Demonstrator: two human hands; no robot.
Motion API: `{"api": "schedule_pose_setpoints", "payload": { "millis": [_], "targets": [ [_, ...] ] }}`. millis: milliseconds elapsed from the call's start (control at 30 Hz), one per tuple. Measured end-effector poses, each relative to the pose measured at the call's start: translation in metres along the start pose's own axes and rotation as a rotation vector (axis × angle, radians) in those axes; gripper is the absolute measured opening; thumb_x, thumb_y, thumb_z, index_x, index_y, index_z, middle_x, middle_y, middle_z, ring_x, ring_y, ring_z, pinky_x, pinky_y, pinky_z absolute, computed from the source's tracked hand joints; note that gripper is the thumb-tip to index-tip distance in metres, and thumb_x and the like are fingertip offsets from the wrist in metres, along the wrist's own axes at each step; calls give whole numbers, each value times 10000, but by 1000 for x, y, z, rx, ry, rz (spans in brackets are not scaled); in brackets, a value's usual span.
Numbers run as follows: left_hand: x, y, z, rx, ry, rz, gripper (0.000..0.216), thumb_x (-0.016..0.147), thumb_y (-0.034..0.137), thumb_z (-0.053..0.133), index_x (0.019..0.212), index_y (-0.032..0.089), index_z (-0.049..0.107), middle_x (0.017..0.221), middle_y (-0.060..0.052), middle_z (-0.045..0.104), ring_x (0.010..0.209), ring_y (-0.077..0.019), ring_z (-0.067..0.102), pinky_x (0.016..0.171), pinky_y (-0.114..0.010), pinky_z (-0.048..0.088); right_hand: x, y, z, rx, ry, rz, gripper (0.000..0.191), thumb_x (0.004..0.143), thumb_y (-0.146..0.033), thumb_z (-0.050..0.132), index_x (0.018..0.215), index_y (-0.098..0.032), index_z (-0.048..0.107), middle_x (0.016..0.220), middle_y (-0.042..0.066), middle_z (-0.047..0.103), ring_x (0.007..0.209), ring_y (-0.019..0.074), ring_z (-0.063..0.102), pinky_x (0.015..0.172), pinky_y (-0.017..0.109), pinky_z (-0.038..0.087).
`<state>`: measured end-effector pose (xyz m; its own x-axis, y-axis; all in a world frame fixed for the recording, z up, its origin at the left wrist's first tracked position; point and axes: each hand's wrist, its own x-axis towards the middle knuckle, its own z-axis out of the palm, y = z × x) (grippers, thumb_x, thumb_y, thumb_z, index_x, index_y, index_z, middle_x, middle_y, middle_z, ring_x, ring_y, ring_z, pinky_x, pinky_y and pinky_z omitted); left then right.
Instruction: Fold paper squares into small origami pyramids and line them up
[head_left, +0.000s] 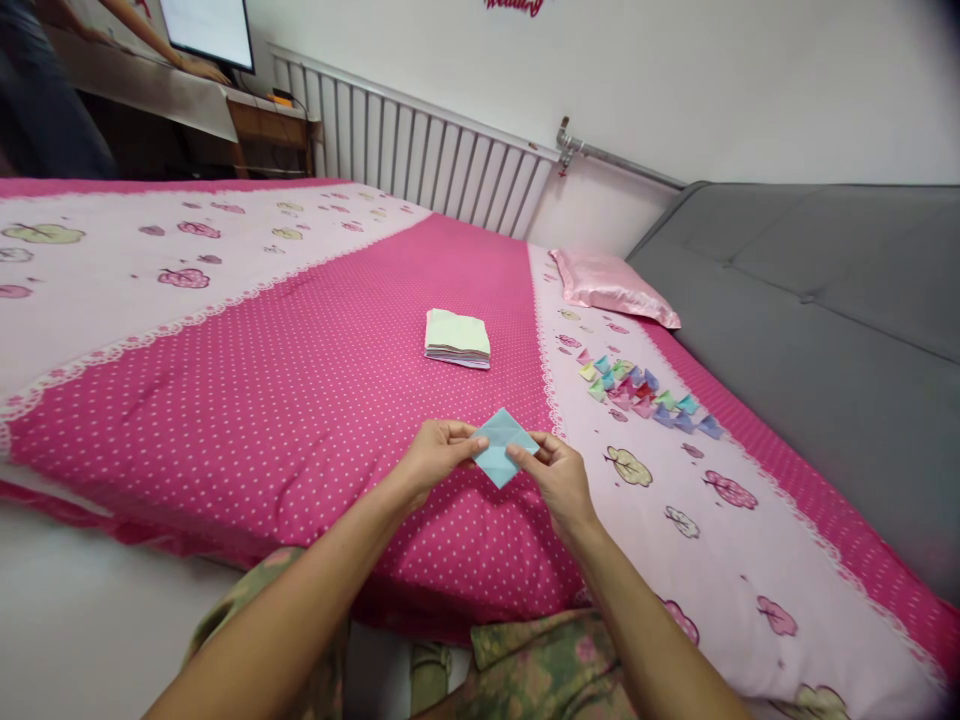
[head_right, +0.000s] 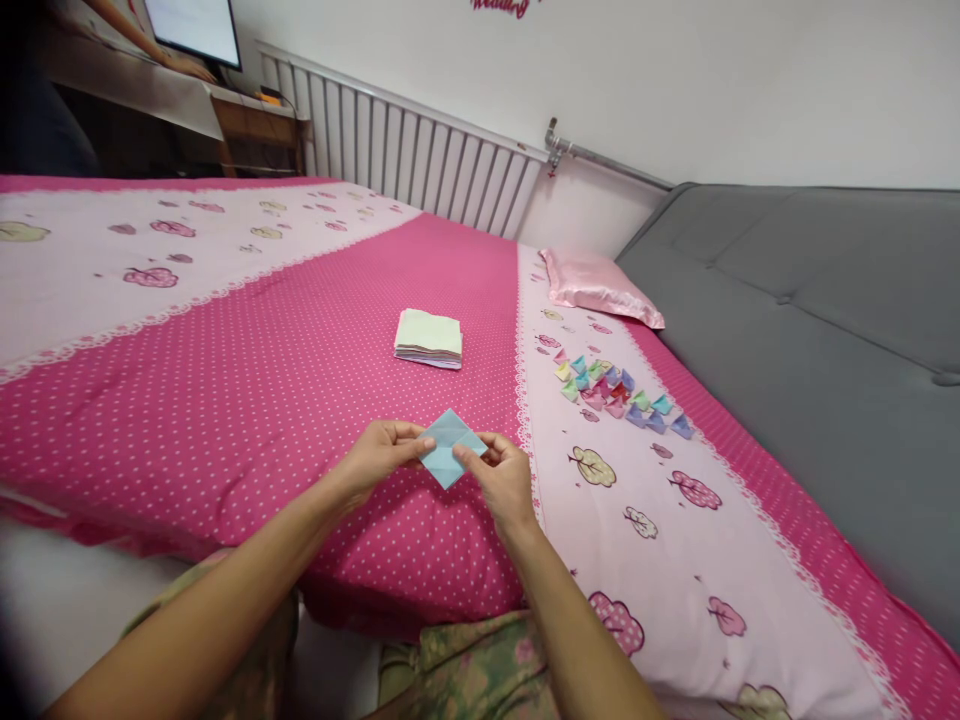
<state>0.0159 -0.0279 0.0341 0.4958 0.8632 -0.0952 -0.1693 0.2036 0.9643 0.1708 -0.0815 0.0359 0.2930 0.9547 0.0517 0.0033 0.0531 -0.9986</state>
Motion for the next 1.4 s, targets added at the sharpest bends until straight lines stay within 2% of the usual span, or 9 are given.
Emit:
{"api": "schedule_pose_setpoints", "payload": {
  "millis": [200, 400, 667, 767, 900, 1067, 1133, 1233, 1400],
  "targets": [
    [-1, 0, 0, 4, -18, -7, 314, 588, 375, 711, 728, 97, 664, 711, -69, 688, 635, -137, 603, 667, -255, 433, -2, 2, 3, -2, -47, 37, 334, 577, -319, 738, 812, -117, 614, 689, 49, 680, 590, 162, 616, 574, 273, 482],
    [1, 1, -4, 5, -29, -21, 297, 586, 364, 711, 709, 98, 666, 633, -36, 659, 550, -92, 553, 579, -211, 414, 0, 3, 2, 44, -77, 38, 374, 617, -344, 705, 902, -127, 596, 701, 51, 694, 623, 183, 641, 639, 319, 502],
    [0, 7, -6, -26, -101, -57, 367, 585, 294, 716, 897, 116, 642, 749, -47, 670, 647, -103, 590, 638, -224, 445, 2, 3, 1, 63, -52, 28, 378, 655, -345, 671, 950, -144, 547, 696, 36, 691, 603, 168, 631, 625, 296, 480],
    [-2, 10, -7, -32, -132, -44, 398, 603, 271, 712, 957, 114, 618, 797, -60, 674, 670, -104, 594, 662, -224, 441, 2, 3, 0, 37, -83, 42, 404, 668, -347, 661, 994, -155, 519, 659, 15, 676, 583, 156, 613, 603, 275, 463],
    [-2, 10, -9, -28, -129, -56, 421, 600, 308, 720, 952, 97, 624, 828, -82, 685, 686, -119, 607, 693, -238, 440, 0, 3, 1, -14, -175, 29, 448, 692, -355, 643, 1069, -177, 480, 558, -41, 607, 524, 136, 559, 545, 246, 423],
    [-1, 4, -10, -23, -74, -114, 393, 582, 384, 717, 821, 76, 661, 710, -79, 688, 594, -135, 598, 619, -250, 436, -4, 2, 4, -53, -259, -30, 467, 735, -337, 613, 1155, -203, 460, 454, -111, 378, 434, 83, 414, 466, 197, 336],
    [0, 4, -11, -22, -47, -114, 392, 577, 392, 717, 801, 75, 665, 687, -75, 686, 568, -129, 586, 593, -241, 425, -5, 0, 5, -42, -292, -53, 492, 745, -332, 607, 1197, -220, 447, 483, -103, 367, 459, 81, 410, 482, 196, 348],
    [1, 5, -12, -34, -11, -104, 402, 577, 407, 712, 807, 80, 669, 707, -80, 691, 580, -135, 589, 604, -244, 424, -4, -1, 4, -41, -322, -81, 463, 789, -350, 554, 1225, -235, 451, 613, -48, 485, 593, 106, 491, 573, 225, 411],
    [2, 7, -16, -48, 42, -102, 349, 585, 379, 712, 765, 84, 670, 687, -77, 685, 557, -122, 573, 584, -230, 405, -1, 0, -1, -125, -274, -96, 345, 841, -365, 460, 1152, -242, 549, 812, 27, 581, 761, 148, 538, 676, 280, 452]
  ]
}}
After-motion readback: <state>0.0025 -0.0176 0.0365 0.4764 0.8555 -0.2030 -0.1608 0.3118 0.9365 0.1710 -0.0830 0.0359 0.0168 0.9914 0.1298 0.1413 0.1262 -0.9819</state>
